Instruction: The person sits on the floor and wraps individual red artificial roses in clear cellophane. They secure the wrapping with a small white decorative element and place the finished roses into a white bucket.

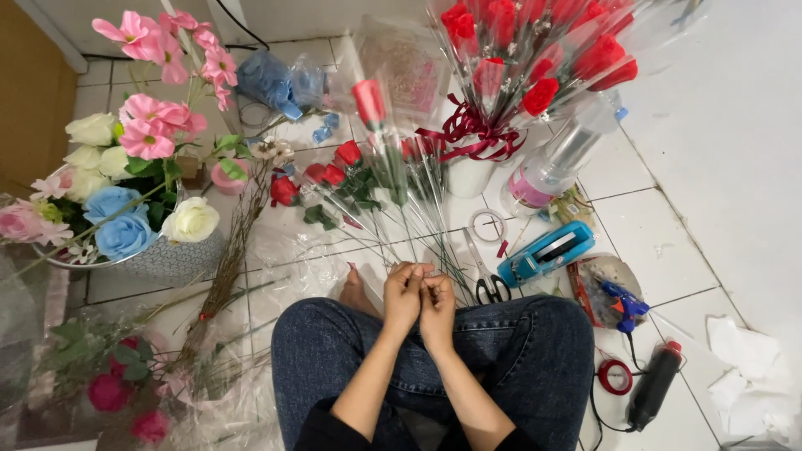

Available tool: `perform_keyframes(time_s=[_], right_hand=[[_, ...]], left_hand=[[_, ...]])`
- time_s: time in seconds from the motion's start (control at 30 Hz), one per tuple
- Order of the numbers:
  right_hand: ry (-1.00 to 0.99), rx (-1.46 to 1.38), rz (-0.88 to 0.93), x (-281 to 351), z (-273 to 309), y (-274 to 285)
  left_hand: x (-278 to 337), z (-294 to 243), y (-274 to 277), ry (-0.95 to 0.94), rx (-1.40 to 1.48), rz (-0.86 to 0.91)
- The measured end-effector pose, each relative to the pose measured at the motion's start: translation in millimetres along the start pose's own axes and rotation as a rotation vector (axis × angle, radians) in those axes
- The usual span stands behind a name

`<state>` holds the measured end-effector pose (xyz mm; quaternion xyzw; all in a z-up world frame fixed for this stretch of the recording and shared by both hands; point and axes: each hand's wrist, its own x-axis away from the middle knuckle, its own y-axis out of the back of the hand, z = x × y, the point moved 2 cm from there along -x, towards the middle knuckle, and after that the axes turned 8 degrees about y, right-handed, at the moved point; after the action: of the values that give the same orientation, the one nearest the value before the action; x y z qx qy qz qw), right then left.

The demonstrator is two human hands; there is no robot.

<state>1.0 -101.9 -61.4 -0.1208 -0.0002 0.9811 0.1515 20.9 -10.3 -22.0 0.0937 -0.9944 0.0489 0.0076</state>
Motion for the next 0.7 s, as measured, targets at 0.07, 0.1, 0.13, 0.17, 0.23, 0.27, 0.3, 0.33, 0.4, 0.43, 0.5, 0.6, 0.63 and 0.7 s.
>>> perform_keyframes(time_s=[0.07,0.1,0.13,0.17,0.23,0.27,0.3,0.33,0.4,0.43,0.5,0.6,0.63,0.7], right_hand=[[-0.008,-0.024,0.013,1.0,-0.3,-0.4],[-0.015,-0.048,0.026,1.2,-0.6,-0.8],[-0.014,-0.048,0.028,0.7,7.2,-3.1],[-0.027,-0.076,0.023,0.2,14.9,-5.2],[-0.037,-0.106,0.018,-3.2,11.8,-4.4],[-0.041,-0.129,0.035,-6.2,0.9,-1.8],[-0.044,-0.153,0.051,-9.4,-10.0,0.3],[-0.042,-0.154,0.051,-9.0,-12.6,1.6],[-0.074,-0.249,0.095,-8.1,-18.5,3.3],[-0.071,-0.251,0.096,-8.0,-22.1,4.4],[-0.091,-0.335,0.121,-7.9,-29.7,5.0],[-0.099,-0.365,0.135,-7.2,-38.7,6.4],[-0.098,-0.368,0.135,-8.0,-40.4,7.1],[-0.119,-0.361,0.165,-10.7,-43.6,7.8]], left_hand=[[0.9,6.0,-1.0,-0.040,-0.058,-0.042],[1.3,8.5,-1.3,-0.082,-0.116,-0.085],[2.1,4.6,-1.1,-0.082,-0.115,-0.087],[3.0,0.5,-1.0,-0.087,-0.124,-0.093],[2.8,-1.9,-1.3,-0.095,-0.131,-0.099],[1.4,0.3,-2.1,-0.076,-0.055,-0.066],[-0.2,2.2,-2.7,-0.057,0.020,-0.033],[-1.2,7.0,-3.0,-0.060,0.019,-0.033],[-3.4,17.5,-4.4,-0.017,0.097,-0.001],[-1.5,8.9,-3.5,-0.020,0.096,-0.001],[1.7,-7.3,-1.3,0.030,0.155,0.011],[-6.9,18.7,0.8,0.045,0.071,-0.030],[-6.6,18.0,1.5,0.043,0.069,-0.031],[-7.1,14.8,2.8,-0.019,-0.019,-0.066]])
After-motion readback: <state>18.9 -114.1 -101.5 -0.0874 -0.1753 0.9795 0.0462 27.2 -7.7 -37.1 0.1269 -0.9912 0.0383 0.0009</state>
